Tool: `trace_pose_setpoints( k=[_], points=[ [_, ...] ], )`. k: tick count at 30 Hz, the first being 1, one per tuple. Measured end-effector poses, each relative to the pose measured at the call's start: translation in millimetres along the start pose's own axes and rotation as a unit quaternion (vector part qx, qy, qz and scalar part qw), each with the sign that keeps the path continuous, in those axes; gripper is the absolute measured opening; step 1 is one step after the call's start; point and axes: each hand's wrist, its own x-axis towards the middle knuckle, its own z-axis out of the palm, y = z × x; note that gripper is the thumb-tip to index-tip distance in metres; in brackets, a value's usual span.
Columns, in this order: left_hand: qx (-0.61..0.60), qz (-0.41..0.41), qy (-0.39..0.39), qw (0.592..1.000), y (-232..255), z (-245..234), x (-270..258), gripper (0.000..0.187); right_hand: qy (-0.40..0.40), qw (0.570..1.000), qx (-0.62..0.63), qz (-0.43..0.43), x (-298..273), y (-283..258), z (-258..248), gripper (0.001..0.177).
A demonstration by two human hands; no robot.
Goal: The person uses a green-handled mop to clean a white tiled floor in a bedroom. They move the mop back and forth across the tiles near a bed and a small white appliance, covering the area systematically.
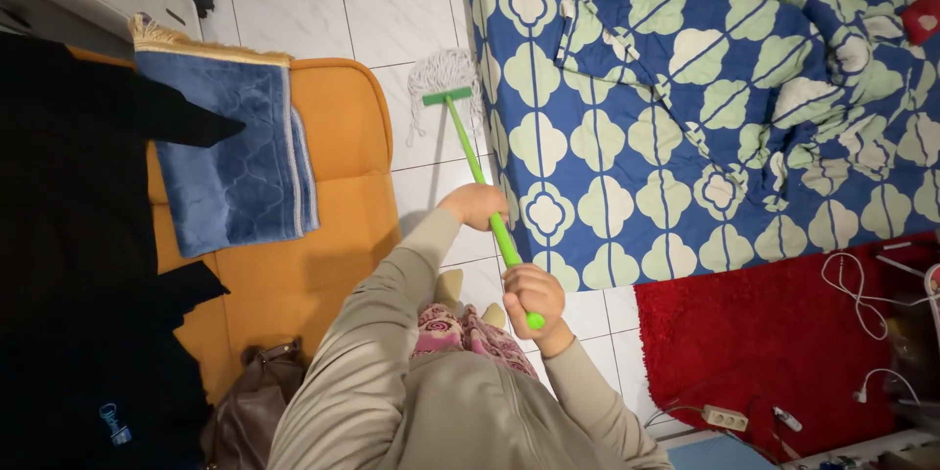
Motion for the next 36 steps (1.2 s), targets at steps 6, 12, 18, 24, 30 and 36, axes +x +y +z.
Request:
trace_pose_setpoints(
  k=[6, 12, 18, 24, 30, 36],
  points=[
    [0.013, -0.087, 0.073, 0.993, -52, 5, -26, 0.013, -0.001, 0.996, 0.087, 0.036, 9, 38, 22, 0.047],
    [-0.033, -0.129, 0.136, 0.982, -53, 11, -50, 0.023, -0.053, 0.986, 0.151, 0.052, 32, 43, 20, 0.051],
    [-0.126, -0.155, 0.241, 0.950, -16, 20, -48, 0.031, -0.091, 0.969, 0.219, 0.068, 54, 34, -1, 0.053],
    [-0.156, -0.114, 0.357, 0.914, 10, 37, -19, 0.047, -0.124, 0.965, 0.224, 0.056, 80, 19, -40, 0.053],
    [-0.116, -0.066, 0.361, 0.923, 18, 30, 32, 0.040, -0.134, 0.974, 0.180, 0.033, 93, 18, -75, 0.053],
    [-0.107, -0.078, 0.308, 0.942, 34, 13, 67, 0.041, -0.083, 0.990, 0.109, 0.029, 67, 30, -100, 0.053]
  ],
)
